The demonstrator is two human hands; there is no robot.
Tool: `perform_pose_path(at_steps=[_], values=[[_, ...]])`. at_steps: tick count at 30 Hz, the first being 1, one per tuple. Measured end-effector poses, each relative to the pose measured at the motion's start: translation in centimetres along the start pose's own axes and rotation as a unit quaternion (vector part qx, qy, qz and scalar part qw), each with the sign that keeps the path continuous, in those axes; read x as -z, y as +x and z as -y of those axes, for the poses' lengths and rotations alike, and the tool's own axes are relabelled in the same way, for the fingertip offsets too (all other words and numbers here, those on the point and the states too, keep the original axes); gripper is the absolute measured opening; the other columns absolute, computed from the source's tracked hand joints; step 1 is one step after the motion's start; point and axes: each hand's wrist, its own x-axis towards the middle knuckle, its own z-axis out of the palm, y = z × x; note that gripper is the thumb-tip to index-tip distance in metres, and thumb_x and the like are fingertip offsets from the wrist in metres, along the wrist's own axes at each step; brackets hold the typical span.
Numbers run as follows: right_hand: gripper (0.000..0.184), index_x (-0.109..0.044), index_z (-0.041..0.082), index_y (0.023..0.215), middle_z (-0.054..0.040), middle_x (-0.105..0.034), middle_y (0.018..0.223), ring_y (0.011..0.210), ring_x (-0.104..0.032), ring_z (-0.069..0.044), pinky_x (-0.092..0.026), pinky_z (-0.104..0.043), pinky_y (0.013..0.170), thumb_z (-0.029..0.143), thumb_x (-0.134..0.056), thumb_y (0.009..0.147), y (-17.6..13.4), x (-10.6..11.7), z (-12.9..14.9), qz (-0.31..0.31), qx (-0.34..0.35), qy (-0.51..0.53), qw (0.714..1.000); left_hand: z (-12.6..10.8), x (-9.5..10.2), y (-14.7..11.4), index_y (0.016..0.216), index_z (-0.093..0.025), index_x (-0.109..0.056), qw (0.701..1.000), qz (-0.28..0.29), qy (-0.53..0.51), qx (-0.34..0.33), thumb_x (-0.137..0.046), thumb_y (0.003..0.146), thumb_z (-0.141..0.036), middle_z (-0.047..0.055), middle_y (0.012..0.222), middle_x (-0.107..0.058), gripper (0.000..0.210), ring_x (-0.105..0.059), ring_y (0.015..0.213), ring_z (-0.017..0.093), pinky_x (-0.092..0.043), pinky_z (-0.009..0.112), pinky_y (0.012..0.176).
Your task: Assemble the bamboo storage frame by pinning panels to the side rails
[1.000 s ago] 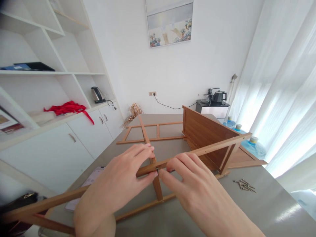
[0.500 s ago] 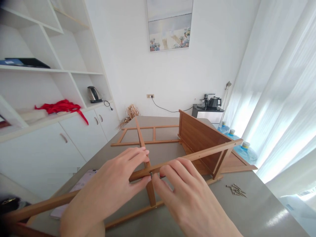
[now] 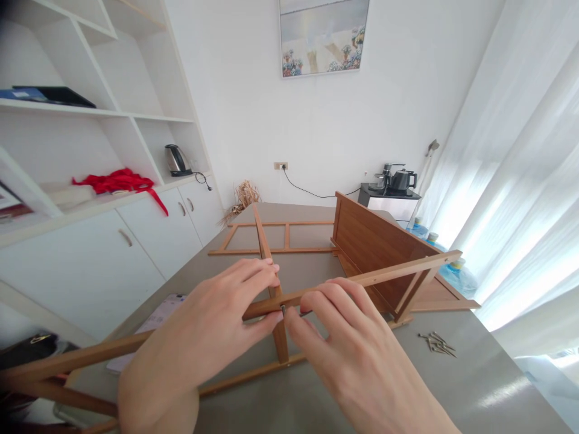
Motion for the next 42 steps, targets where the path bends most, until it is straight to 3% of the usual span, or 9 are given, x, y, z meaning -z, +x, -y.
perform_pose_path(at_steps=[14,24,29,31,34,38,42], values=[[0.027,-0.065,0.020,0.108,-0.0063,-0.061,0.098,0.090,-0.051,-0.020,-0.040,-0.035,0.080,0.004,-0.047,0.095,-0.3,-0.2,-0.1,0.031,-0.029,0.046,0.998,0.1,-0.3,0.1,0.108,-0.027,-0.055,1.000,0.003,0.003,-0.001,-0.065,0.091,-0.024,0.002,0.128,-0.062,0.020,-0.059,0.123,0.025,-0.054,0.041,0.101],[0.021,-0.065,0.020,0.105,-0.0053,-0.064,0.093,0.090,-0.059,-0.020,-0.046,-0.034,0.078,0.008,-0.051,0.096,-0.5,-0.8,-0.4,0.026,-0.040,0.063,0.997,0.2,-0.3,0.1,0.108,-0.027,-0.055,1.000,0.002,0.007,-0.003,-0.064,0.090,-0.023,0.002,0.126,-0.063,0.021,-0.060,0.122,0.025,-0.054,0.039,0.100],[0.011,-0.060,0.022,0.097,-0.0004,-0.065,0.082,0.071,-0.061,-0.014,-0.047,-0.026,0.064,0.019,-0.050,0.100,-0.7,-1.4,0.1,0.030,-0.119,0.102,0.987,0.2,-0.4,0.0,0.111,-0.028,-0.056,1.000,-0.003,0.009,-0.002,-0.064,0.089,-0.022,0.003,0.125,-0.063,0.024,-0.062,0.119,0.025,-0.056,0.037,0.096],[0.008,-0.054,0.024,0.094,0.0030,-0.064,0.076,0.060,-0.058,-0.011,-0.044,-0.022,0.053,0.025,-0.050,0.101,-0.6,-1.5,0.4,0.045,-0.179,0.132,0.974,0.2,-0.4,-0.1,0.112,-0.028,-0.056,1.000,-0.004,0.010,-0.002,-0.064,0.089,-0.022,0.003,0.126,-0.063,0.025,-0.062,0.120,0.025,-0.056,0.037,0.094],[0.018,-0.043,0.026,0.085,0.0077,-0.059,0.065,0.051,-0.050,-0.009,-0.039,-0.017,0.045,0.029,-0.050,0.101,-0.3,-1.5,0.6,0.078,-0.253,0.195,0.944,0.3,-0.4,-0.2,0.114,-0.028,-0.055,1.000,-0.004,0.011,-0.002,-0.065,0.088,-0.023,0.003,0.128,-0.063,0.028,-0.062,0.120,0.026,-0.057,0.037,0.091],[0.021,-0.038,0.026,0.083,0.0081,-0.055,0.062,0.052,-0.050,-0.009,-0.040,-0.017,0.046,0.027,-0.049,0.101,0.1,-1.4,0.8,0.095,-0.276,0.243,0.925,0.3,-0.4,-0.1,0.114,-0.028,-0.055,1.000,-0.007,0.011,-0.005,-0.065,0.088,-0.023,0.002,0.130,-0.062,0.028,-0.062,0.119,0.026,-0.057,0.038,0.089],[0.018,-0.038,0.027,0.085,0.0076,-0.057,0.063,0.055,-0.056,-0.010,-0.042,-0.016,0.046,0.024,-0.047,0.100,0.0,-1.4,1.0,0.092,-0.268,0.256,0.924,0.1,-0.3,0.0,0.111,-0.028,-0.055,1.000,-0.001,0.007,-0.003,-0.064,0.089,-0.022,0.003,0.129,-0.062,0.025,-0.061,0.120,0.025,-0.056,0.037,0.091]])
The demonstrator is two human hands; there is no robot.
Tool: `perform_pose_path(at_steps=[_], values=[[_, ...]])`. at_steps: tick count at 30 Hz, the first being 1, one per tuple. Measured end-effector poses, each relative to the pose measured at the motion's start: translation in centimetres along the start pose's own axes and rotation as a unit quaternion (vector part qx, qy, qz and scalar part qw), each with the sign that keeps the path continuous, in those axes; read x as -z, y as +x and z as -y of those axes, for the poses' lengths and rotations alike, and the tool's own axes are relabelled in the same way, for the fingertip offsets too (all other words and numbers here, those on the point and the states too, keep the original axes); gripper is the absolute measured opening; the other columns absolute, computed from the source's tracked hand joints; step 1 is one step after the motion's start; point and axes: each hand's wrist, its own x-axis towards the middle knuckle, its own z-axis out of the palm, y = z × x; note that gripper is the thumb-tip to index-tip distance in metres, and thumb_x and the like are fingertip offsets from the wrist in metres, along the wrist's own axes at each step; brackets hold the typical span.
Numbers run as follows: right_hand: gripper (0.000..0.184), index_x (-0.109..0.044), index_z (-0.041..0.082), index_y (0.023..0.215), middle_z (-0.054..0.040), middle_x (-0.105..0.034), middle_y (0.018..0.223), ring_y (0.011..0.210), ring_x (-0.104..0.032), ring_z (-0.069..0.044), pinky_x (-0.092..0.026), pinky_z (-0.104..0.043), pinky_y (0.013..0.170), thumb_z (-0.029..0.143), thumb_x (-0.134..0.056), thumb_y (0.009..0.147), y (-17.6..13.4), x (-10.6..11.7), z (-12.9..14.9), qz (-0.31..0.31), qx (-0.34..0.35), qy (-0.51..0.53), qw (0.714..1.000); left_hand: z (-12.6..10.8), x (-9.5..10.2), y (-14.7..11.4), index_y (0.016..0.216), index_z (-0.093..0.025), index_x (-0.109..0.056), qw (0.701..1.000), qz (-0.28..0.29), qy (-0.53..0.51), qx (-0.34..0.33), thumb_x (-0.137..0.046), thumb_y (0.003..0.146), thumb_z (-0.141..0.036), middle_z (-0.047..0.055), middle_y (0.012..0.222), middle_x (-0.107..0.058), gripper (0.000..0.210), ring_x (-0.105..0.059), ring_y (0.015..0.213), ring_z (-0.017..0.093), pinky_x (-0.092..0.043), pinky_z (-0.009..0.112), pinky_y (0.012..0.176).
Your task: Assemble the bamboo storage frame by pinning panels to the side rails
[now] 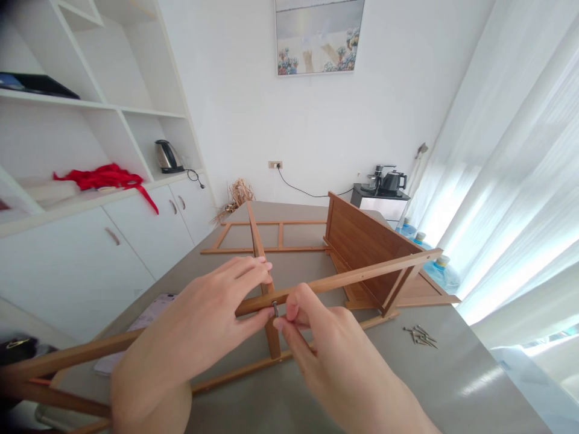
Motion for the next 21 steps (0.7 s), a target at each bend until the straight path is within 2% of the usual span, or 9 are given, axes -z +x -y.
perform_pose_path(at_steps=[4,10,16,18,21], values=[[0.014,-0.042,0.027,0.087,0.0065,-0.063,0.072,0.060,-0.059,-0.009,-0.046,-0.015,0.050,0.022,-0.049,0.098,-0.14,-0.04,-0.07,-0.006,0.029,-0.005,1.000,-0.16,0.10,0.03,0.108,-0.028,-0.056,1.000,0.003,-0.004,0.007,-0.063,0.089,-0.021,0.003,0.128,-0.063,0.021,-0.060,0.121,0.025,-0.056,0.037,0.091],[0.017,-0.043,0.026,0.083,0.0100,-0.054,0.063,0.047,-0.044,-0.007,-0.039,-0.017,0.047,0.018,-0.050,0.096,-0.04,0.18,-0.23,-0.020,0.064,-0.087,0.994,-0.06,0.09,0.02,0.107,-0.028,-0.056,1.000,0.003,-0.007,0.010,-0.063,0.089,-0.021,0.001,0.126,-0.063,0.021,-0.061,0.121,0.025,-0.056,0.039,0.093],[0.009,-0.055,0.026,0.093,0.0070,-0.068,0.076,0.062,-0.063,-0.009,-0.046,-0.018,0.056,0.017,-0.052,0.096,0.07,0.34,0.06,0.002,0.036,-0.051,0.998,-0.05,0.09,0.02,0.112,-0.029,-0.055,1.000,0.005,-0.006,0.010,-0.063,0.089,-0.022,0.001,0.130,-0.062,0.025,-0.059,0.124,0.026,-0.056,0.040,0.092],[0.012,-0.059,0.025,0.090,0.0063,-0.067,0.074,0.059,-0.062,-0.009,-0.045,-0.019,0.055,0.017,-0.052,0.097,0.05,0.30,0.11,0.005,0.035,-0.051,0.998,-0.07,0.10,0.01,0.110,-0.029,-0.055,1.000,0.004,-0.006,0.010,-0.062,0.089,-0.021,0.001,0.130,-0.062,0.024,-0.059,0.124,0.026,-0.056,0.039,0.092],[0.018,-0.062,0.023,0.084,0.0040,-0.064,0.071,0.058,-0.059,-0.010,-0.044,-0.021,0.055,0.014,-0.052,0.097,0.02,0.25,-0.03,0.013,0.085,-0.083,0.993,-0.07,0.06,-0.03,0.109,-0.029,-0.055,1.000,0.007,-0.010,0.011,-0.063,0.090,-0.022,0.000,0.131,-0.061,0.022,-0.058,0.125,0.026,-0.056,0.039,0.092]])
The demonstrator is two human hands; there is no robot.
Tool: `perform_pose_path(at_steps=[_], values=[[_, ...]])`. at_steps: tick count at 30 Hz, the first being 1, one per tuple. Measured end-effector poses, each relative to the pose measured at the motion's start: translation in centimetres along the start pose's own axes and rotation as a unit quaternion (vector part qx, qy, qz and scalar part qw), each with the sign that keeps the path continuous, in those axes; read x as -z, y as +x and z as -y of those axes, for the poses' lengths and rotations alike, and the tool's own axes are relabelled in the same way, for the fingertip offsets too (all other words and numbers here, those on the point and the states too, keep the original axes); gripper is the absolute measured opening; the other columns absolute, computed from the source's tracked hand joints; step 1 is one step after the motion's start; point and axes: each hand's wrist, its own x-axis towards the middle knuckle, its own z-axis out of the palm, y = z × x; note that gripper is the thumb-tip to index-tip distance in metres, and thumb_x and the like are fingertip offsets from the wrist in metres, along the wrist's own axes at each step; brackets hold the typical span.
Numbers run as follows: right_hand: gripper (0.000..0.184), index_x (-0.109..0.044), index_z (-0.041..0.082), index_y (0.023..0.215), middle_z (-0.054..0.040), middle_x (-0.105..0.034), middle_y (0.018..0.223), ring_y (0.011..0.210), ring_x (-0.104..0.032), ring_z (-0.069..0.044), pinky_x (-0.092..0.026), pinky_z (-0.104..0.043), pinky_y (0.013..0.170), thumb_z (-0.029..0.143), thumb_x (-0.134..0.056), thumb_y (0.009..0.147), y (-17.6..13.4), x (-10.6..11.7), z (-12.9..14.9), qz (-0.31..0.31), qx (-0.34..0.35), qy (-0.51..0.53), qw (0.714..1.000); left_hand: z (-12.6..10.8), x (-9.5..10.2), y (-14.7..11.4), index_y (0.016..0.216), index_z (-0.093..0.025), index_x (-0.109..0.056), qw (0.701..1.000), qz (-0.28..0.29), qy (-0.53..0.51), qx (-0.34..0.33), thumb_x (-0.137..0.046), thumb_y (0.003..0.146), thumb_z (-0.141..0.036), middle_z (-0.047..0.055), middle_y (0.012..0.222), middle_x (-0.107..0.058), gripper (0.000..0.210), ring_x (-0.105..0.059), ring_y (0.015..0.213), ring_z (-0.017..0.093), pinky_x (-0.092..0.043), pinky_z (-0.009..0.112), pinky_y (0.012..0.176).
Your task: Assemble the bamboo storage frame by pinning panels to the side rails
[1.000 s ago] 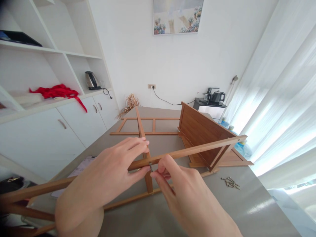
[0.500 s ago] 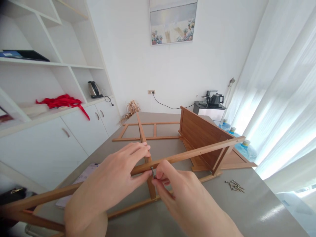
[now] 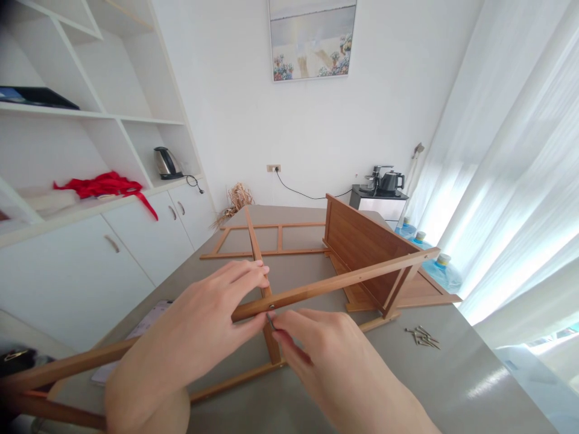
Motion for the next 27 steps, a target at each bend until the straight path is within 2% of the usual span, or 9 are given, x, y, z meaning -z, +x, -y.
perform_pose_path(at_steps=[3,8,12,17,27], values=[[0.020,-0.066,0.022,0.086,0.0017,-0.063,0.075,0.066,-0.061,-0.012,-0.046,-0.023,0.061,0.013,-0.052,0.097,-0.1,0.2,-0.3,0.007,0.046,-0.030,0.998,0.1,-0.1,0.0,0.108,-0.030,-0.055,1.000,0.003,-0.006,0.000,-0.065,0.090,-0.026,-0.001,0.132,-0.061,0.020,-0.059,0.123,0.025,-0.055,0.040,0.094],[0.019,-0.067,0.025,0.101,-0.0009,-0.063,0.091,0.082,-0.061,-0.014,-0.048,-0.026,0.070,0.020,-0.049,0.102,-0.5,1.2,-1.1,0.009,0.070,-0.032,0.997,0.1,-0.3,0.0,0.107,-0.030,-0.055,1.000,-0.002,-0.012,0.001,-0.065,0.090,-0.023,-0.002,0.130,-0.061,0.021,-0.059,0.124,0.024,-0.054,0.040,0.096],[0.019,-0.065,0.025,0.103,-0.0012,-0.058,0.088,0.081,-0.056,-0.015,-0.045,-0.028,0.066,0.020,-0.047,0.103,-0.8,1.8,-1.5,0.006,0.075,-0.057,0.996,0.1,-0.2,0.0,0.108,-0.030,-0.054,1.000,0.000,-0.009,0.001,-0.065,0.090,-0.025,-0.002,0.132,-0.061,0.022,-0.059,0.122,0.025,-0.056,0.039,0.091],[0.022,-0.064,0.027,0.113,-0.0031,-0.059,0.094,0.086,-0.056,-0.016,-0.047,-0.029,0.069,0.019,-0.046,0.103,-0.5,1.7,-1.8,-0.009,0.088,-0.073,0.993,0.1,-0.1,-0.1,0.108,-0.031,-0.053,1.000,0.001,-0.010,0.001,-0.065,0.091,-0.026,-0.002,0.131,-0.061,0.022,-0.059,0.122,0.025,-0.056,0.038,0.088],[0.020,-0.066,0.026,0.110,-0.0032,-0.060,0.093,0.084,-0.056,-0.015,-0.047,-0.028,0.067,0.018,-0.050,0.101,-0.3,1.6,-1.7,-0.037,0.100,-0.081,0.991,0.1,-0.1,0.1,0.107,-0.029,-0.054,1.000,-0.003,-0.007,-0.003,-0.065,0.090,-0.022,-0.001,0.126,-0.062,0.021,-0.059,0.122,0.024,-0.055,0.037,0.088]])
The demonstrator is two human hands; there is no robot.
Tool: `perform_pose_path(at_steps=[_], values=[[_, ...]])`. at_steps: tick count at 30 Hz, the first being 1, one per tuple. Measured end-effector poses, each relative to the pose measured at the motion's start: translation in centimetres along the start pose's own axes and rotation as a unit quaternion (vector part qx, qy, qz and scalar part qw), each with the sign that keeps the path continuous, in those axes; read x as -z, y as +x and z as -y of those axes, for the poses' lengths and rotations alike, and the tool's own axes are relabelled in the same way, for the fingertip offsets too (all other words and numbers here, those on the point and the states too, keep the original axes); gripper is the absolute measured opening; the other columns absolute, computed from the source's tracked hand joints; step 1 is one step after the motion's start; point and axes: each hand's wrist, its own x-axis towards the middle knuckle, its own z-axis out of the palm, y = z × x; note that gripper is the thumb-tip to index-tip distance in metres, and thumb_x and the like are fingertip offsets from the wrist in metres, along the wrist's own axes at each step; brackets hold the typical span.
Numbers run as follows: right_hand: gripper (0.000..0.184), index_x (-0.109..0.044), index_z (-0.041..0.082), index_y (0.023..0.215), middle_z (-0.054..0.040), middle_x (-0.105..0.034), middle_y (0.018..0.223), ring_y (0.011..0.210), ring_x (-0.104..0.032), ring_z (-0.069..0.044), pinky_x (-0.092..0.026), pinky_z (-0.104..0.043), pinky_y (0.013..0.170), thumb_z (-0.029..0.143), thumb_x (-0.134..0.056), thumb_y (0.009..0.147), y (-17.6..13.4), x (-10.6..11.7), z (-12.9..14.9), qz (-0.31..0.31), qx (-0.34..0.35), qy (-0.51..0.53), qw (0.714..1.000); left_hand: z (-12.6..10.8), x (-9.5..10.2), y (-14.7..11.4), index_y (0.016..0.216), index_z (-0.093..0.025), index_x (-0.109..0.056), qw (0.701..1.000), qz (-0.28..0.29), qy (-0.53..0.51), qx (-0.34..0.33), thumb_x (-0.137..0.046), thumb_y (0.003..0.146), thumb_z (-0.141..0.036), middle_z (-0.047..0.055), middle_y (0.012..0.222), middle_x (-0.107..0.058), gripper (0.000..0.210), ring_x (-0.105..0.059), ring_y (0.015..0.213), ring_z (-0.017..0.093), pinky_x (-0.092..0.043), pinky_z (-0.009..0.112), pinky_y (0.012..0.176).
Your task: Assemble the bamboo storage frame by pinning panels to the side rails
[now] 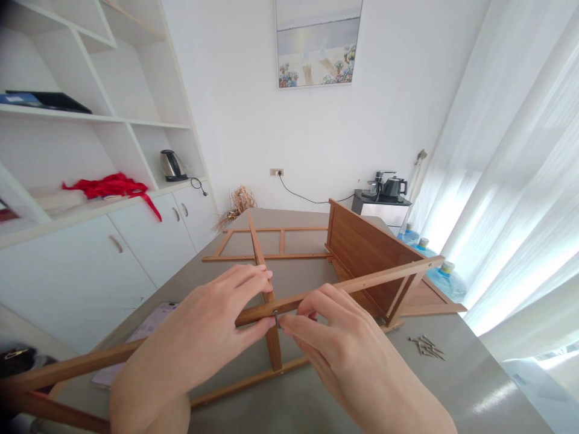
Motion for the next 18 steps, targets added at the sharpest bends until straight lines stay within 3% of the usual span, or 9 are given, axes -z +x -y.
perform_pose_path(at_steps=[12,18], values=[[0.035,-0.066,0.022,0.110,-0.0072,-0.059,0.100,0.090,-0.050,-0.019,-0.045,-0.034,0.075,0.002,-0.042,0.095,0.2,0.2,0.9,-0.040,0.044,-0.075,0.995,-0.1,0.1,0.0,0.105,-0.029,-0.054,1.000,0.001,0.005,-0.001,-0.067,0.090,-0.025,-0.001,0.124,-0.063,0.020,-0.060,0.120,0.024,-0.056,0.038,0.087],[0.034,-0.068,0.019,0.108,-0.0064,-0.064,0.101,0.101,-0.053,-0.019,-0.040,-0.038,0.097,0.006,-0.038,0.099,0.7,0.3,1.5,-0.082,0.095,-0.131,0.984,0.0,0.0,-0.1,0.110,-0.029,-0.054,1.000,-0.006,0.015,-0.006,-0.065,0.091,-0.025,0.000,0.127,-0.062,0.022,-0.061,0.119,0.024,-0.057,0.037,0.087]])
